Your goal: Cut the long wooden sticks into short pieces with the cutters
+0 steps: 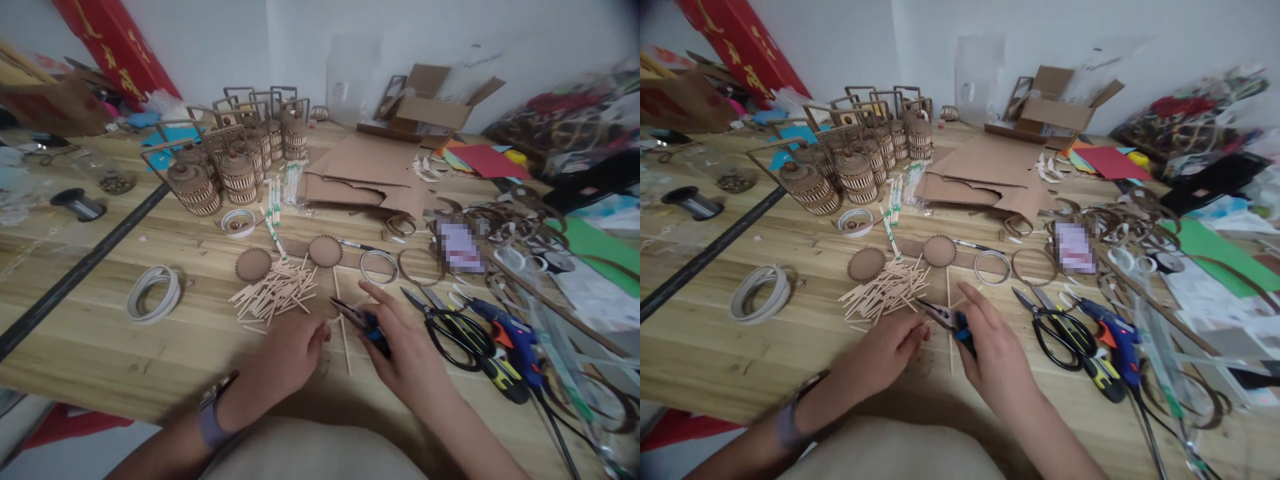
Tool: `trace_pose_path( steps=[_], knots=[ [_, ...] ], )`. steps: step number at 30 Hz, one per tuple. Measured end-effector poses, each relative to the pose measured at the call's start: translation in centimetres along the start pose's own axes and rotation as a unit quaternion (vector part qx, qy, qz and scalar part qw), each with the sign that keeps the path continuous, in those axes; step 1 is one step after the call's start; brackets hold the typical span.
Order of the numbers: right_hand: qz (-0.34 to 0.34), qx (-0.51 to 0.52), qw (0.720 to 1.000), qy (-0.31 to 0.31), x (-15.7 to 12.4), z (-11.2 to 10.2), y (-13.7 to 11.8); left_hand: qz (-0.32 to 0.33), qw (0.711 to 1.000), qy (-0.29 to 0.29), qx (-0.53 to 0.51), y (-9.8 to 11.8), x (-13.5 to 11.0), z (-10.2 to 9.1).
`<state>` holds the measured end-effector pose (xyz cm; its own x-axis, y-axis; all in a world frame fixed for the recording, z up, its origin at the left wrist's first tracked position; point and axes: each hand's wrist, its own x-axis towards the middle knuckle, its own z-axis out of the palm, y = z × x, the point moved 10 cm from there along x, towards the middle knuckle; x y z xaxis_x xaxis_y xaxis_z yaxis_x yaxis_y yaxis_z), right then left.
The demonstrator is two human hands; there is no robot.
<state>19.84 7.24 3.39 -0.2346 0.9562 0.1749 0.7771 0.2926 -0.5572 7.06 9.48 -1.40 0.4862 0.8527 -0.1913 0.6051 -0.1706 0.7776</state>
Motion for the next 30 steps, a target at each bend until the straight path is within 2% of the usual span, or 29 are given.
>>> trace_pose_path(
  steps=[3,7,10,13,16,19,22,27,30],
  knots=[
    [0.033,-0.052,0.998,0.007,0.7,1.9,0.7,0.019,0.998,0.027,0.052,0.3,0.0,0.4],
    [0.065,-0.126,0.99,0.02,0.8,3.4,1.8,0.005,0.987,0.041,0.154,0.4,0.4,0.5],
    [0.072,-0.163,0.983,0.041,0.7,3.8,2.5,-0.023,0.969,0.019,0.245,0.6,0.7,0.9],
    [0.097,-0.191,0.974,0.074,0.9,3.1,3.6,-0.047,0.957,0.015,0.287,0.4,0.9,1.0],
    [0.112,-0.112,0.984,0.084,1.2,1.9,4.3,-0.03,0.98,0.025,0.196,0.0,1.2,0.9],
    [0.089,0.034,0.995,0.0,1.6,2.3,3.6,-0.044,0.999,0.0,-0.024,-1.4,1.7,1.2],
    [0.067,0.12,0.987,-0.08,1.6,3.2,2.0,-0.069,0.972,-0.064,-0.215,-2.1,2.1,2.5],
    [0.07,0.156,0.982,-0.076,1.4,3.5,1.4,-0.04,0.947,-0.141,-0.286,-1.4,1.9,4.1],
    [0.06,0.179,0.978,-0.092,1.3,3.9,1.3,-0.043,0.914,-0.188,-0.358,-1.1,1.5,5.4]
  ],
)
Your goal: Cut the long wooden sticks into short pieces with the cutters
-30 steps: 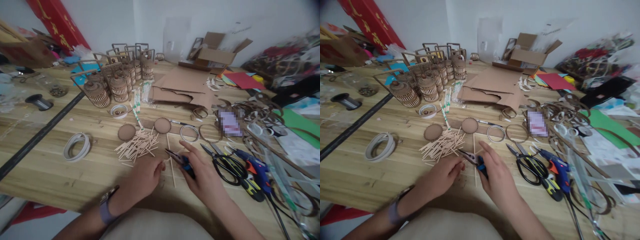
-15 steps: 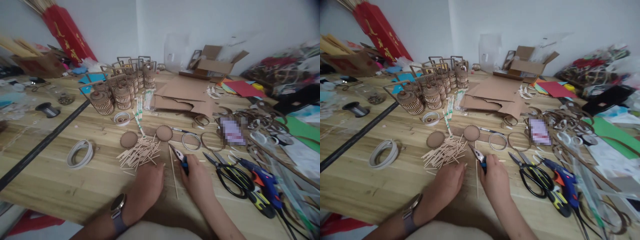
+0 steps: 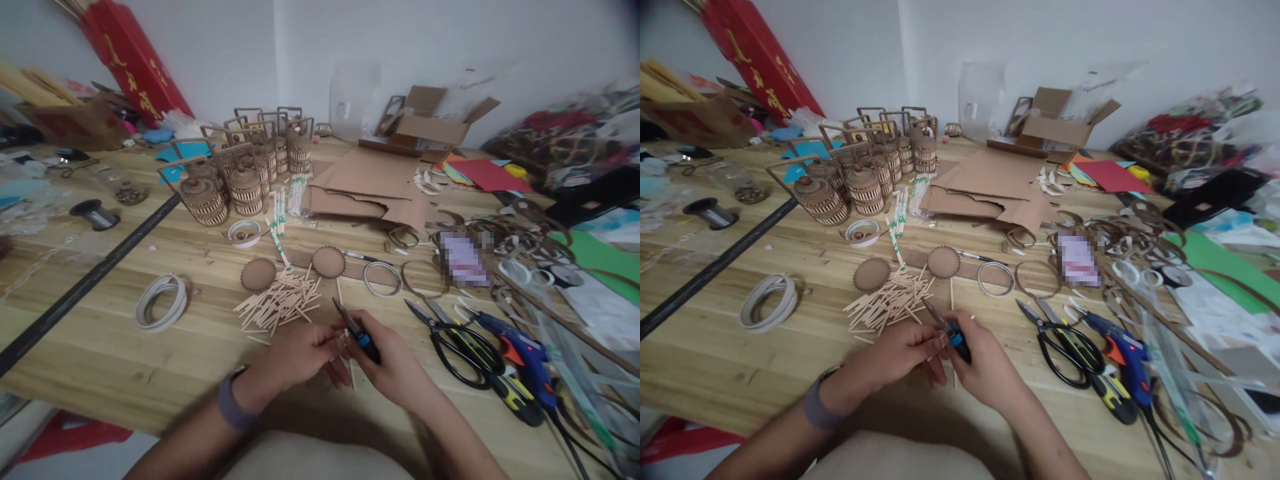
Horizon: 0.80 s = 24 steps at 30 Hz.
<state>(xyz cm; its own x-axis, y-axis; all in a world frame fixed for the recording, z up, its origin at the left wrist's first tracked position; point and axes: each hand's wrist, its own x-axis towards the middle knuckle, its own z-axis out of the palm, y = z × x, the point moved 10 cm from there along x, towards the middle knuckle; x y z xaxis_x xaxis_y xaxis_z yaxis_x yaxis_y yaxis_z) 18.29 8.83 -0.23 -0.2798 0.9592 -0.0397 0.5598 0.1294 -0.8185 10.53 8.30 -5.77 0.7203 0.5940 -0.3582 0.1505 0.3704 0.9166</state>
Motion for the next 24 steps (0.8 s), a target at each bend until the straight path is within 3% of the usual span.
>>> trace_pose_path(
  steps=[6,9,11,15,17,24],
  knots=[
    [-0.005,0.03,0.999,-0.024,0.0,0.5,-0.3,-0.03,0.998,-0.051,-0.035,-0.1,-0.1,1.3],
    [-0.015,0.038,0.999,-0.032,0.1,0.9,-0.4,-0.032,0.997,-0.049,-0.044,0.1,-0.4,1.3],
    [-0.036,0.025,0.999,-0.01,0.1,0.7,-0.5,-0.032,0.997,-0.032,-0.061,0.1,-0.6,0.9],
    [-0.11,-0.055,0.986,0.109,-0.5,-1.1,-1.5,-0.022,0.995,0.041,-0.086,0.1,-0.5,-0.9],
    [-0.116,-0.084,0.978,0.149,-0.9,-1.5,-1.7,-0.01,0.991,0.082,-0.108,0.0,-0.4,-1.8],
    [-0.134,-0.126,0.971,0.151,-1.4,-0.4,-2.3,0.03,0.965,0.129,-0.227,0.2,-0.1,-1.3]
  ],
)
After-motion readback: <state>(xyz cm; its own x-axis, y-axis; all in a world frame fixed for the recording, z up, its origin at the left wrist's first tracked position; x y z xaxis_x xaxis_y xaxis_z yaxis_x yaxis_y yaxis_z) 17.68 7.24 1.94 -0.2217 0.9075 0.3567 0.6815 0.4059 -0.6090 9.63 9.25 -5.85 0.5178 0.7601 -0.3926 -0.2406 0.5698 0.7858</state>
